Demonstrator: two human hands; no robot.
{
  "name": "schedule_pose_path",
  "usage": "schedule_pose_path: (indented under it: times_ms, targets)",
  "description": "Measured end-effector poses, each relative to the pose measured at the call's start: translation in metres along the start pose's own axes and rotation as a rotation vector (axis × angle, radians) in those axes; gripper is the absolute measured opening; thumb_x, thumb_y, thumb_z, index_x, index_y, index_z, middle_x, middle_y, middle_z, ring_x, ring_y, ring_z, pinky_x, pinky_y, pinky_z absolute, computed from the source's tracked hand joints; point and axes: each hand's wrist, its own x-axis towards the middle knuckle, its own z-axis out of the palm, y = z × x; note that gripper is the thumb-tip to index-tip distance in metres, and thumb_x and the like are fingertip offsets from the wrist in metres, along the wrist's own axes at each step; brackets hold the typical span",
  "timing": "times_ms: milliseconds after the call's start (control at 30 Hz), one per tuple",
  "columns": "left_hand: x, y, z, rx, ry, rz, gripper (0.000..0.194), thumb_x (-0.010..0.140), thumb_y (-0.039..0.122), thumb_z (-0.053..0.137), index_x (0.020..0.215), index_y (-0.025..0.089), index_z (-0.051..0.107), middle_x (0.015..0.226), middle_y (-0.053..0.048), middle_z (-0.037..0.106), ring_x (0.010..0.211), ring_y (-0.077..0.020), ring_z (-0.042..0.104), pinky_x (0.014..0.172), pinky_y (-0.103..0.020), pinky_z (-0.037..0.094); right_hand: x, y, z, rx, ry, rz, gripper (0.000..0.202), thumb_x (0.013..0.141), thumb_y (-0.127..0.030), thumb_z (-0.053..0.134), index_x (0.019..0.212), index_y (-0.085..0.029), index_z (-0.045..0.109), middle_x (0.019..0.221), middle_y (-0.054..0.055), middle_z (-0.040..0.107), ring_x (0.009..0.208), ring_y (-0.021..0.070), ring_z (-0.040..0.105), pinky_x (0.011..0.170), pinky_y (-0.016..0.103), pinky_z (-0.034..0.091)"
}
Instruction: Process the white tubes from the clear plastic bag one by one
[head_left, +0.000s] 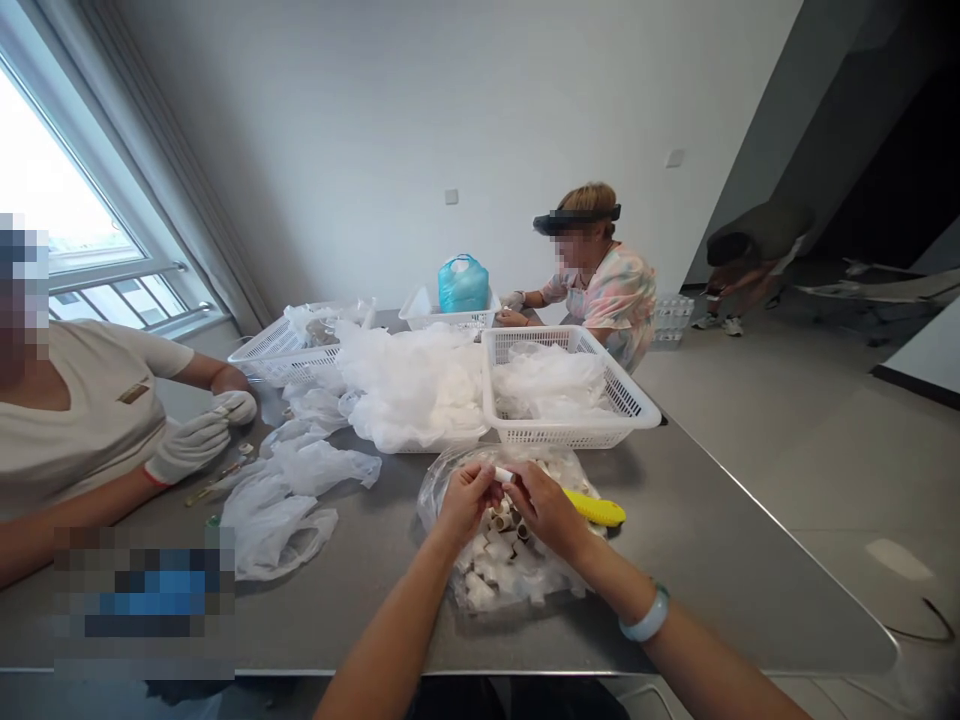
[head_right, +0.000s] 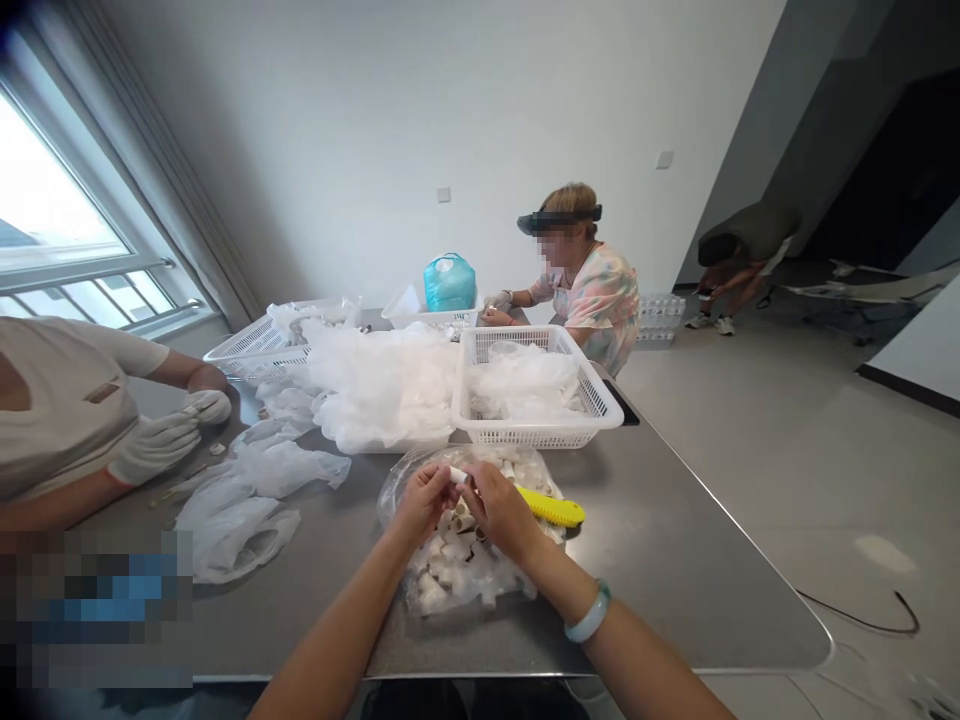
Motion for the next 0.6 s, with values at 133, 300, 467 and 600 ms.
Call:
schedule_pose_path:
  times_ms: [133, 300, 467, 600]
  targets:
    - [-0.003, 0.004, 0.0, 0.33, -0.019, 0.22, 0.03, 0.067, 0.044, 0.069, 0.067, 0.014, 0.067, 0.063, -0.001, 0.057, 0.06, -0.0111, 0.052, 0.058, -0.023, 0.041, 0.001, 0.002, 0.006, 0.205, 0.01, 0.342, 0.032, 0.091, -0.041, 0.031, 0.088, -0.019, 0.054, 0.06, -0.001, 0.057, 0.052, 0.0153, 0.054, 0.053, 0.027, 0.045]
    - [-0.003, 0.002, 0.0, 0.47, 0.069, 0.303, 0.021, 0.071, 0.035, 0.065, 0.065, 0.015, 0.067, 0.075, -0.004, 0.06, 0.07, -0.0147, 0.057, 0.065, -0.026, 0.045, 0.0, 0.004, 0.006, 0.188, -0.005, 0.312, 0.033, 0.088, -0.043, 0.037, 0.094, -0.019, 0.06, 0.085, 0.006, 0.067, 0.079, 0.0202, 0.062, 0.072, 0.032, 0.047]
    - [-0.001, 0.004, -0.006, 0.3, 0.164, 0.165, 0.025, 0.067, 0.039, 0.066, 0.066, 0.016, 0.059, 0.052, 0.002, 0.056, 0.048, -0.0116, 0.053, 0.048, -0.022, 0.041, 0.013, -0.001, -0.001, 0.186, -0.155, 0.226, 0.025, 0.083, -0.035, 0.047, 0.098, -0.021, 0.061, 0.081, 0.004, 0.067, 0.075, 0.0191, 0.062, 0.071, 0.031, 0.047]
    - [0.004, 0.044, -0.025, 0.448, 0.4, 0.336, 0.032, 0.08, 0.045, 0.05, 0.07, 0.016, 0.059, 0.065, -0.002, 0.063, 0.054, -0.014, 0.059, 0.049, -0.024, 0.044, 0.053, -0.008, -0.001, 0.367, -0.052, 0.366, 0.029, 0.08, -0.04, 0.048, 0.098, -0.018, 0.057, 0.062, -0.002, 0.057, 0.052, 0.0131, 0.054, 0.057, 0.027, 0.046]
